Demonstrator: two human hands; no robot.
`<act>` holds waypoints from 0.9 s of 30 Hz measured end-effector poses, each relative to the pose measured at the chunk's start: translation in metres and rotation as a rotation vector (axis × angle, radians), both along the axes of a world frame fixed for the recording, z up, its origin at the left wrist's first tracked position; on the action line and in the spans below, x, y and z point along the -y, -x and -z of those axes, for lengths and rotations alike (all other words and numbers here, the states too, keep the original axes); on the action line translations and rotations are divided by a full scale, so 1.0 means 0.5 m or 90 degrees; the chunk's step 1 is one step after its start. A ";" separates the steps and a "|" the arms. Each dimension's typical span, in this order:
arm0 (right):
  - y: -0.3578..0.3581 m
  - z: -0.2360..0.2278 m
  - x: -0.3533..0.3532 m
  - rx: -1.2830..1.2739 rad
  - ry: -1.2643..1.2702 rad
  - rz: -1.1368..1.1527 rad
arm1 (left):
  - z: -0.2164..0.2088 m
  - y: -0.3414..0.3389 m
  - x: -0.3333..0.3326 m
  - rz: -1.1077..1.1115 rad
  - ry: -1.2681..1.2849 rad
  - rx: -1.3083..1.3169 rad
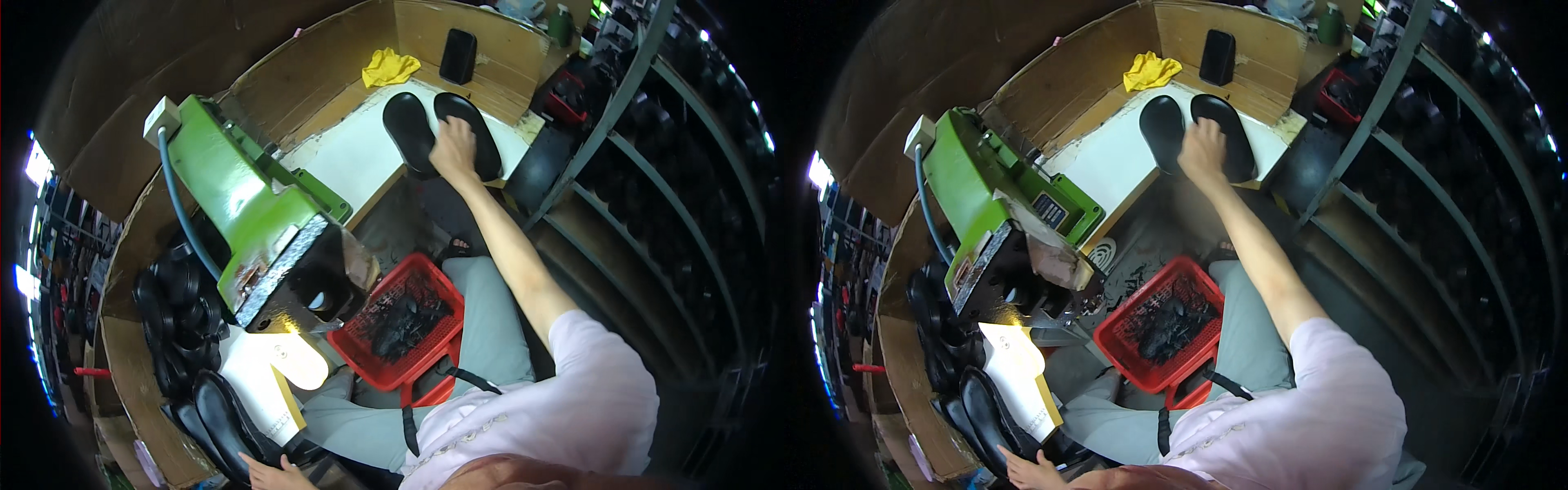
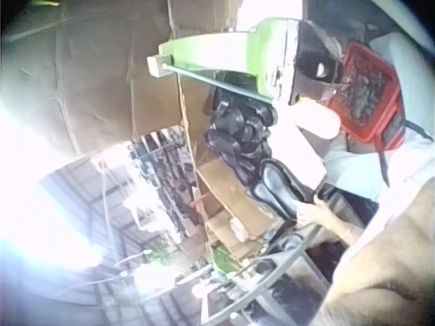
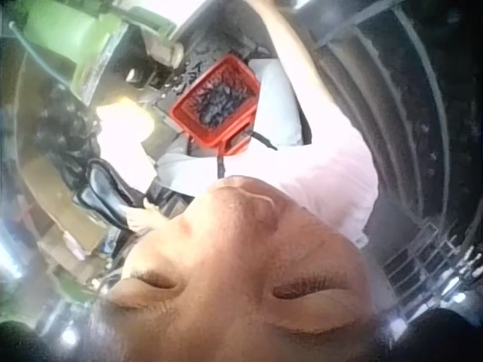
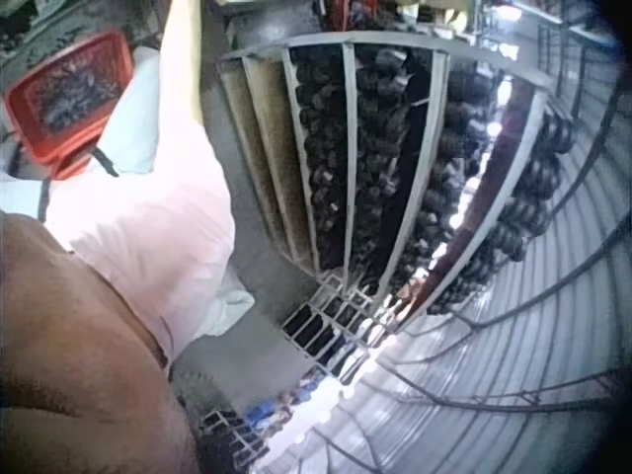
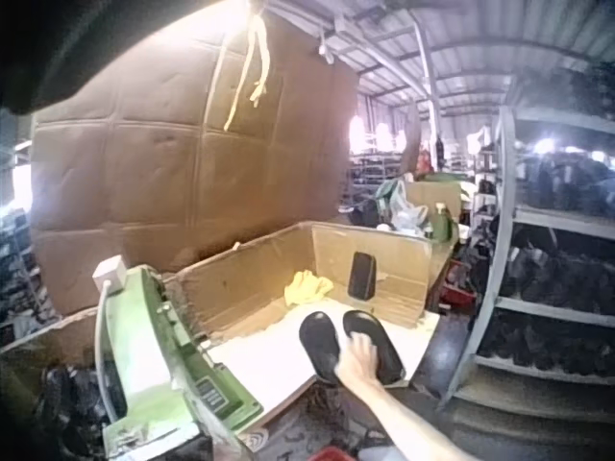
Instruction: The person uses a green grinding machine to smooth the edges of black shoe soles. They repeatedly pick up soles from a red basket, press them against the spinning wheel, and place them on a nearby shelf. The person also retrieves new soles from a metal rack to continue the process.
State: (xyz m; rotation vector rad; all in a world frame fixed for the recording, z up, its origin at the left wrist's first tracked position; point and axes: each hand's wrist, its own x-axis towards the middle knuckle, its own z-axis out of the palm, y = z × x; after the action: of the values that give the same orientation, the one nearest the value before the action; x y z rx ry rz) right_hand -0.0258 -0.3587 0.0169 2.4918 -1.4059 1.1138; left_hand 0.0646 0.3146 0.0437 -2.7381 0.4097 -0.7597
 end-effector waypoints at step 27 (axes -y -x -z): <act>0.102 0.173 -0.290 0.121 -0.034 -0.223 | -0.087 -0.059 -0.123 0.265 0.472 -0.117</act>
State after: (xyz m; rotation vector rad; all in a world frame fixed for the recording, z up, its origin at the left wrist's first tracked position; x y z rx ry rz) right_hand -0.0770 -0.2137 -0.0694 2.8112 -1.0691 1.4224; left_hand 0.0941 0.3759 0.0872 -3.4866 0.9165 -0.8967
